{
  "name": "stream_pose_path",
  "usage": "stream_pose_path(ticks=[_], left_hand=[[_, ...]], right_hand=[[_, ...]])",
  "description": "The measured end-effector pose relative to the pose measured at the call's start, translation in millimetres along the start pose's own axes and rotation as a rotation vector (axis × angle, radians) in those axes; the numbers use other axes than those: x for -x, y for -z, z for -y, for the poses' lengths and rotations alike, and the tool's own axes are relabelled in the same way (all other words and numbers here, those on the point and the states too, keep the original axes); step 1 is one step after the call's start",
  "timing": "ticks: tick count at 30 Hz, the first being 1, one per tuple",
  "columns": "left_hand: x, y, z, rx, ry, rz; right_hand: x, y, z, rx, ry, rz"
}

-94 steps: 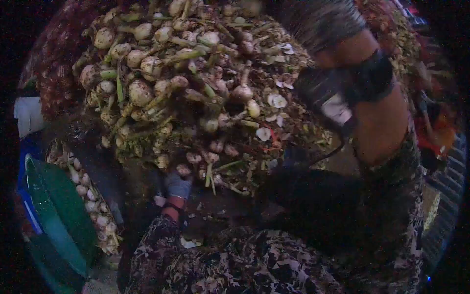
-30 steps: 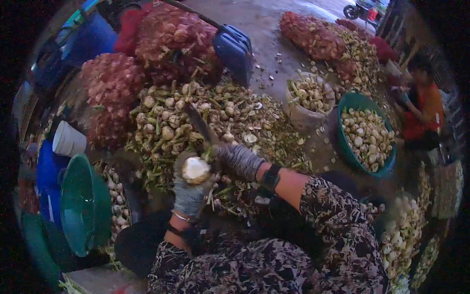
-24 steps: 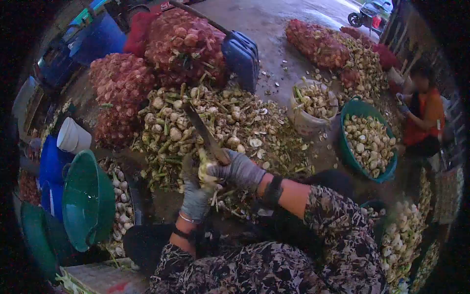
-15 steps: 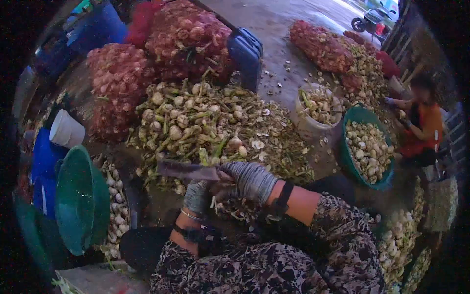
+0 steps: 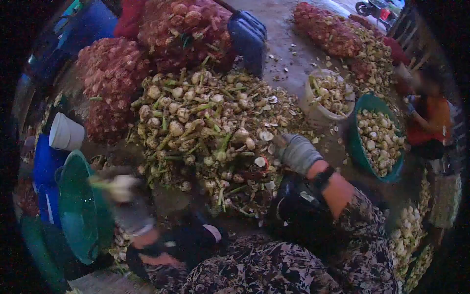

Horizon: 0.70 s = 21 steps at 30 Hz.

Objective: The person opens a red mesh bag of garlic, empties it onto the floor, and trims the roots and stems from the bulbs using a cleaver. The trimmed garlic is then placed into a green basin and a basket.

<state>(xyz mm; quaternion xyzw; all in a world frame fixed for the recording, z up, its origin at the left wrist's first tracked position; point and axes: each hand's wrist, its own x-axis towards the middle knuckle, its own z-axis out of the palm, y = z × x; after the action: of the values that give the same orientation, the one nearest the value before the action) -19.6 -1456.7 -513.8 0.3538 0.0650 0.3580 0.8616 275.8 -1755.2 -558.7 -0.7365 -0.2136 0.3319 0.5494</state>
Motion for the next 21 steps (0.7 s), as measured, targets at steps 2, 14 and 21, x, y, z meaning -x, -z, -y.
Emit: stream_pose_path(ticks=[2, 14, 21], left_hand=[[-15.6, 24.5, -30.9, -0.103, -0.093, -0.151], [-168.4, 138.1, 124.3, -1.975, 0.312, -0.402], [-93.3, 34.0, 194.6, -1.550, 0.005, 0.199]], right_hand=[[8.3, -6.7, 40.0, 0.004, -0.036, -0.052], [-2.4, -29.5, 68.1, 0.178, 0.010, -0.021], [4.8, -7.6, 80.3, 0.026, -0.082, -0.077]])
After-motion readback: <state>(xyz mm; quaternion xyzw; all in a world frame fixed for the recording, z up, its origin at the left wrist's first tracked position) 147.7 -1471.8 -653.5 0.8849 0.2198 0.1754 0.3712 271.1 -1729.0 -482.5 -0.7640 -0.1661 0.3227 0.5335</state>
